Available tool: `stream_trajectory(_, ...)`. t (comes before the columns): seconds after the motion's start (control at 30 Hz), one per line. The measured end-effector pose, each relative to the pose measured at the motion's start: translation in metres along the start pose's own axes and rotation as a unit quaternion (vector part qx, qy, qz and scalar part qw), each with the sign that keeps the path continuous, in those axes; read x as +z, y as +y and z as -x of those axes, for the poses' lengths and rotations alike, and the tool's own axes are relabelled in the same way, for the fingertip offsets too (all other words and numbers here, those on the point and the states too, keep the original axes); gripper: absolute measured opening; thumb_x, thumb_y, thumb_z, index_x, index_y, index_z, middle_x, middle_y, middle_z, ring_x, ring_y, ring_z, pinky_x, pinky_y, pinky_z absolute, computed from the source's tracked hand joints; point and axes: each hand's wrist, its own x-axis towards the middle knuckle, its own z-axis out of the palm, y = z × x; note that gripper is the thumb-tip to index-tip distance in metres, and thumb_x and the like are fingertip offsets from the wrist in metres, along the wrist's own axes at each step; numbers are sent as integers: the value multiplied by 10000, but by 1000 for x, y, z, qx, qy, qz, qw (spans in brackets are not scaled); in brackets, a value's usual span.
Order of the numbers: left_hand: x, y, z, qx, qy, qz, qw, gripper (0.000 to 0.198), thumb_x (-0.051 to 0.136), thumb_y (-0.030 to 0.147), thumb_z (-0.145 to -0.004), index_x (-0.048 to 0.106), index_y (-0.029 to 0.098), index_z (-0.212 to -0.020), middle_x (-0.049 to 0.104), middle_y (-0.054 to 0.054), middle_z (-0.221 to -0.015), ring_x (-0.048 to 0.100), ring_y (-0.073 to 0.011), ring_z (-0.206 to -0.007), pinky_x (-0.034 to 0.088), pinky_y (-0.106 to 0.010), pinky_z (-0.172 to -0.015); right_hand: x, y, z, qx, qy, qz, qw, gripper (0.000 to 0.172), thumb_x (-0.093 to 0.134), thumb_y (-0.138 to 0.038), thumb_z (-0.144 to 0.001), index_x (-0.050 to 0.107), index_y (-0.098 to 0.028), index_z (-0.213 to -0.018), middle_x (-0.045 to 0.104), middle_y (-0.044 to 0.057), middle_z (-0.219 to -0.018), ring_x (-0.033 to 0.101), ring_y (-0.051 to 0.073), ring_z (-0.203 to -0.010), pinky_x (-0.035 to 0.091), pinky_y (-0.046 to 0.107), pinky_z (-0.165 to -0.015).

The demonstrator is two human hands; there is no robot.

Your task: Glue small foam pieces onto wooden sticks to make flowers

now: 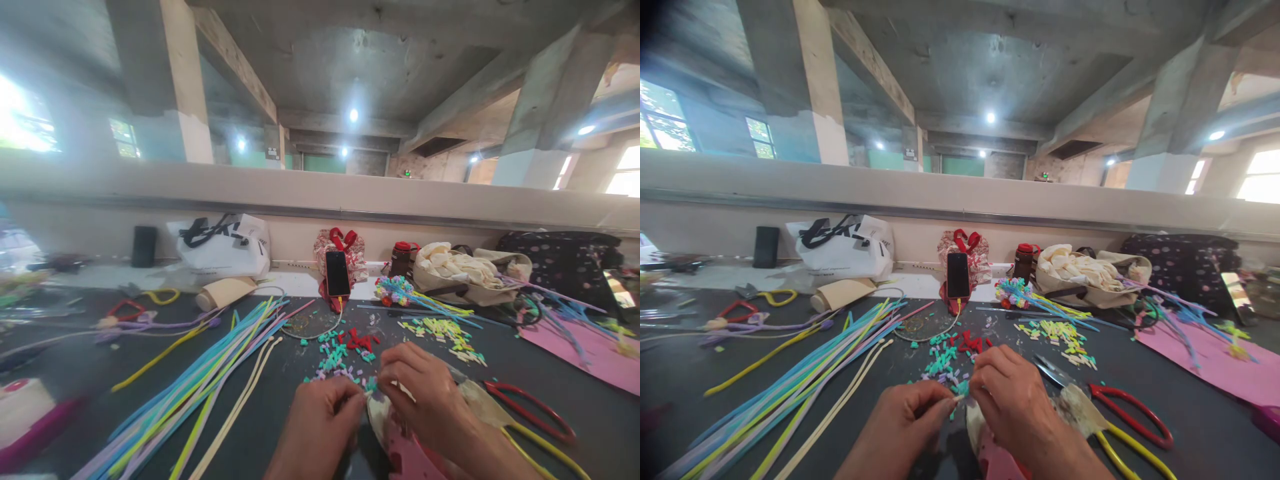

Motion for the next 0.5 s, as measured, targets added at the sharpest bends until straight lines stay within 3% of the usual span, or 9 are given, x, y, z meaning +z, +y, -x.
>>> stream_trajectory(0.23, -3, 1, -1, -4, 18, -11, 1000, 283, 437, 314, -717, 654, 167, -611, 533, 30, -483, 468, -100, -476, 310, -192, -461, -7, 5, 2, -18, -10, -22, 1000, 176, 445, -108, -831, 605, -181, -846, 613, 48, -819, 543, 139, -730, 439, 269, -639)
stream_trajectory(0.5, -6, 5, 1, -27, 33, -17, 999, 334, 395, 352, -747, 636, 167, -607, 513, 35, -447, 473, -105, -461, 310, -199, -468, -10, 8, 4, 8, 58, -21, 998, 229, 485, -112, -812, 593, -198, -995, 609, 70, -891, 560, 168, -836, 473, 287, -696)
